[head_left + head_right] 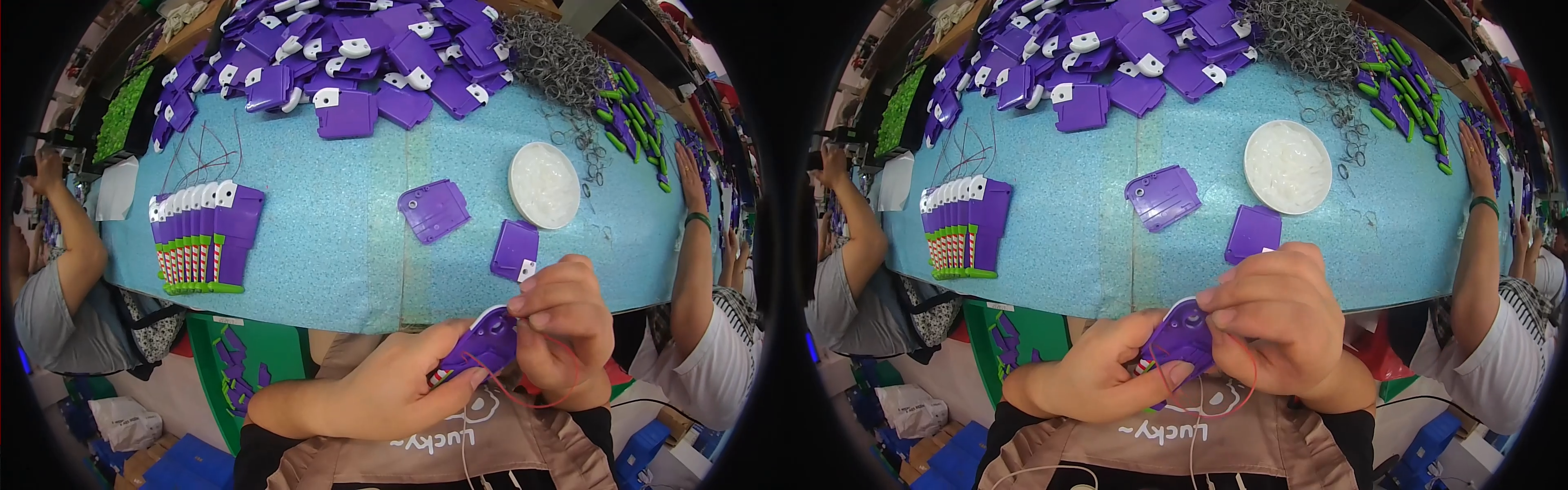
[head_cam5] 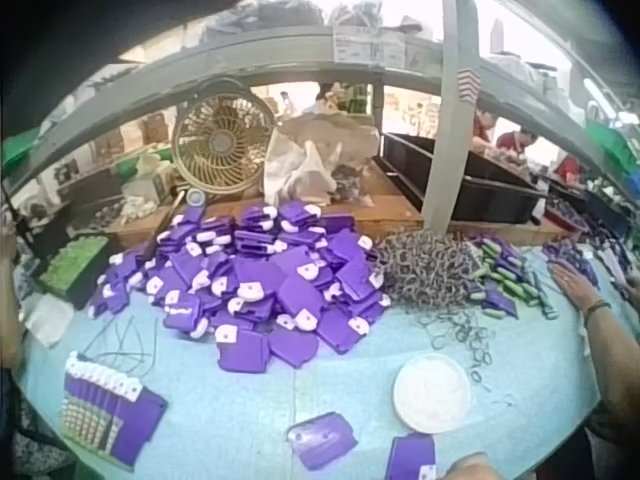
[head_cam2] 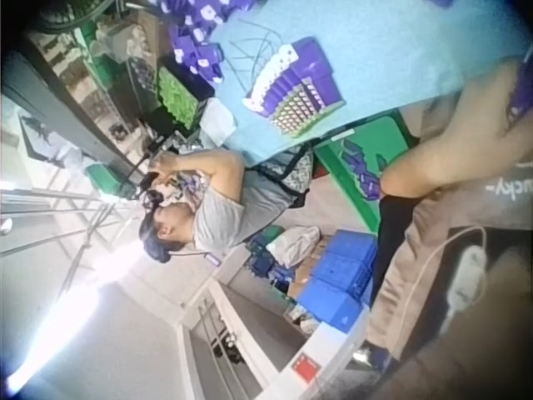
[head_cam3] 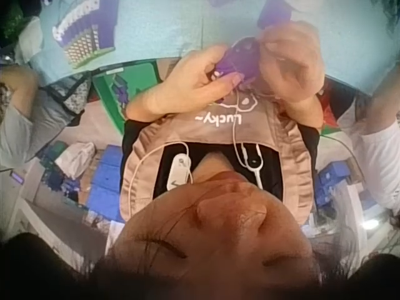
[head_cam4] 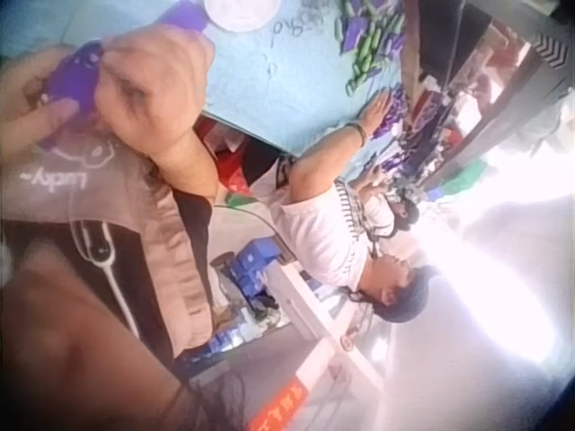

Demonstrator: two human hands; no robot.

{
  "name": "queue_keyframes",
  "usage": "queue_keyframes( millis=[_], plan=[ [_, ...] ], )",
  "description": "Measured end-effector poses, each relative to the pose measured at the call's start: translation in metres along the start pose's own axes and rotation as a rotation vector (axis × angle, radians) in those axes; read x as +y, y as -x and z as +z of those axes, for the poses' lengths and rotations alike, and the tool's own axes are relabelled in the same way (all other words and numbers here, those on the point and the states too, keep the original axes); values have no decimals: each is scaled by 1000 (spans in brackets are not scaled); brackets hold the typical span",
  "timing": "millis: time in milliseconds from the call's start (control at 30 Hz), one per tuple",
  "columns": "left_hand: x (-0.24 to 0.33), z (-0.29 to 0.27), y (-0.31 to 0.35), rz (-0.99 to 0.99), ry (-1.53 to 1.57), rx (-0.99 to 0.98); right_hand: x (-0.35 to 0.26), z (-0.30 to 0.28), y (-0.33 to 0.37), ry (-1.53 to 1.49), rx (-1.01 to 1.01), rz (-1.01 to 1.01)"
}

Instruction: The person assembles toy components by placing wires and internal pieces into plastic casing parts and pressing the casing halves together by hand.

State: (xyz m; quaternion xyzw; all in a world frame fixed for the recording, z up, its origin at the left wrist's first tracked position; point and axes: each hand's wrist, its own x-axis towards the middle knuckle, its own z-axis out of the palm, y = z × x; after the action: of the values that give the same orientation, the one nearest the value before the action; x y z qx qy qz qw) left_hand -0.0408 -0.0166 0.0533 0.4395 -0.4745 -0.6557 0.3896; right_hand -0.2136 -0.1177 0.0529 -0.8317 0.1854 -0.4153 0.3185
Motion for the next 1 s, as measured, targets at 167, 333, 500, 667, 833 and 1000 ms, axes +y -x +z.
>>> queue_keyframes(
  millis=[167,333,500,667,833,1000],
  plan=[
    [0,1,0,39,-33,16,0,2,3,145,7,-55],
    [-3,0,0,127,-107,18,-4,-1,4,237,-21,-124],
    [0,2,1,124,-91,35,-6,-1,5,292,-20,-161],
    [1,1,2,94,-120,27,-7,1,7,281,-32,-153],
    [0,1,1,124,-143,25,-7,3,10,215,-4,-109],
    [-1,0,2,121,-175,26,-7,3,12,216,-7,-75]
  ],
)
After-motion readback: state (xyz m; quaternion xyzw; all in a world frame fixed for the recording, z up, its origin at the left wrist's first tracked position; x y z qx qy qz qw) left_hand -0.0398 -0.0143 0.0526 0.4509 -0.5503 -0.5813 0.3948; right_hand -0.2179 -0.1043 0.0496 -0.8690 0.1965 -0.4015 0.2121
